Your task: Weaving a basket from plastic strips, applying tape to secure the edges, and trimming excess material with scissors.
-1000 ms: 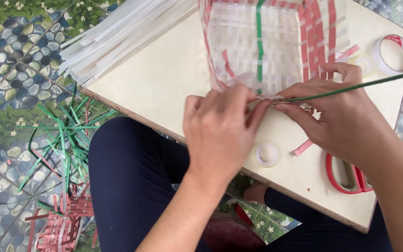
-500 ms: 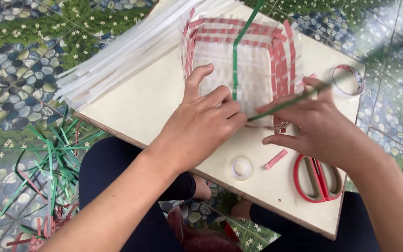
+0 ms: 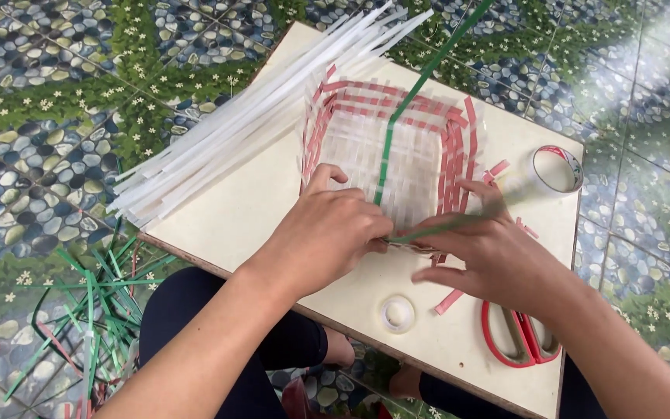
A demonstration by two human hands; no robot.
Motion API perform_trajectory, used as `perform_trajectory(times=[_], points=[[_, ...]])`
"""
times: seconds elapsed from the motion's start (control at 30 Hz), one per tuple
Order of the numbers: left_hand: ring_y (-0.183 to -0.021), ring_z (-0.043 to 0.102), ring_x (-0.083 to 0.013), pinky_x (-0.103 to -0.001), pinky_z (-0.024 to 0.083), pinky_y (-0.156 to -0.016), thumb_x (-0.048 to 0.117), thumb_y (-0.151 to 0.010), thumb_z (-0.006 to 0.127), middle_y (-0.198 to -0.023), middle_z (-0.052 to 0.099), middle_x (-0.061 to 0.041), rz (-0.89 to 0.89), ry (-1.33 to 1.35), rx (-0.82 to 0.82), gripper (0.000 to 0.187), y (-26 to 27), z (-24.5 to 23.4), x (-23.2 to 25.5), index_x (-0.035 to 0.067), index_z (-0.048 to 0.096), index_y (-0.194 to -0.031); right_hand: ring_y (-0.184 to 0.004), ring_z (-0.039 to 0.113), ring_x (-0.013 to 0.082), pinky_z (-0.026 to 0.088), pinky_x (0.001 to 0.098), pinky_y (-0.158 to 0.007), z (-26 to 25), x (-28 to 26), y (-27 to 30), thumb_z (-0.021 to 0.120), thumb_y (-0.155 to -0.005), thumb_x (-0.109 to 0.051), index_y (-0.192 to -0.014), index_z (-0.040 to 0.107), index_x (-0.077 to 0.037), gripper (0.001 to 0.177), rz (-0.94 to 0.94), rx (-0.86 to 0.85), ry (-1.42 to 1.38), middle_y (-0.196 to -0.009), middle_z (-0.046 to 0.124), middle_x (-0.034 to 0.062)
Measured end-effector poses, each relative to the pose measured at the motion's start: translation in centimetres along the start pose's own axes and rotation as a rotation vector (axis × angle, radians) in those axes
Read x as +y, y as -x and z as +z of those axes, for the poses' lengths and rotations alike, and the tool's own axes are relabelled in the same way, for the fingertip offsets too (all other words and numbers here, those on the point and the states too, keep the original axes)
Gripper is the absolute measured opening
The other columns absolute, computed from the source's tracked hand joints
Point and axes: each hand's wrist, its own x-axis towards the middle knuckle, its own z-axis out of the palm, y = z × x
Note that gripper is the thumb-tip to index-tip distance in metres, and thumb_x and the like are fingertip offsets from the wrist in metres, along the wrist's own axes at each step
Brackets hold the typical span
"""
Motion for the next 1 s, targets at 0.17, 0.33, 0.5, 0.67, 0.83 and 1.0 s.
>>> perform_trajectory(times=[0.17,0.33,0.5,0.67,0.83,1.0], points=[[-0.061,0.058,-0.0217,-0.046,0.030,-0.095,0.013,-0.083,0.073,-0.062,0.064,0.005,0.022,0.055,0.022,0.019,0.4,-0.5,-0.8,0.017,0.061,-0.068,-0.104,0.067,0.0153,0.015,0.0588,-0.114,-1.1,0.7,-0.3,0.070,-0.081,-0.034,-0.106,0.074,-0.021,0.029,0.012,-0.087,0.007,-0.109,0.073,0.0067],[-0.064,0.060,-0.0213,-0.047,0.029,-0.098,0.015,-0.081,0.075,-0.066,0.069,0.007,-0.010,0.074,-0.053,0.010,0.4,-1.4,-0.5,0.018,0.070,-0.074,-0.106,0.067,0.0197,0.017,0.0567,-0.114,-1.1,0.0,-0.7,0.065,-0.084,-0.046,-0.116,0.069,-0.015,0.045,-0.143,-0.058,-0.045,-0.113,0.073,-0.0007],[-0.082,0.063,-0.0218,-0.047,0.025,-0.103,0.030,-0.079,0.077,-0.085,0.072,0.002,-0.013,0.074,-0.093,0.028,0.9,-1.9,0.5,0.015,0.066,-0.100,-0.140,0.040,0.0298,0.023,0.0525,-0.119,-0.5,-2.0,0.3,0.039,-0.054,-0.030,-0.137,0.040,-0.007,0.086,0.368,0.436,-0.174,-0.146,0.046,0.0190],[-0.125,0.052,-0.0224,-0.053,0.020,-0.111,0.062,-0.074,0.067,-0.137,0.059,-0.002,0.070,0.133,0.229,0.078,2.8,-2.6,0.5,0.017,0.051,-0.136,-0.121,0.053,0.0190,0.049,0.0343,-0.105,1.7,-1.3,-1.1,0.046,-0.092,-0.046,-0.126,0.041,-0.015,0.046,0.945,1.028,-0.957,-0.139,0.045,0.0052],[-0.119,0.053,-0.0270,-0.037,0.048,-0.083,0.056,-0.084,0.048,-0.145,0.048,-0.012,-1.003,0.618,0.573,0.078,3.0,-3.8,-1.3,0.009,0.037,-0.145,-0.069,0.052,0.0091,0.043,0.0210,-0.067,2.2,0.5,-2.0,0.067,-0.088,-0.025,-0.116,0.062,-0.006,0.034,1.341,0.862,-1.273,-0.078,0.056,-0.0010],[-0.120,0.056,-0.0450,-0.054,0.045,-0.100,0.049,-0.084,0.056,-0.139,0.046,-0.031,-1.076,0.850,0.220,0.084,1.3,-1.9,-3.6,-0.002,0.034,-0.147,-0.055,0.049,0.0156,0.037,0.0263,-0.046,5.6,4.9,-0.5,0.067,-0.085,-0.005,-0.074,0.062,-0.003,0.012,1.132,0.644,-1.003,-0.060,0.047,0.0042]])
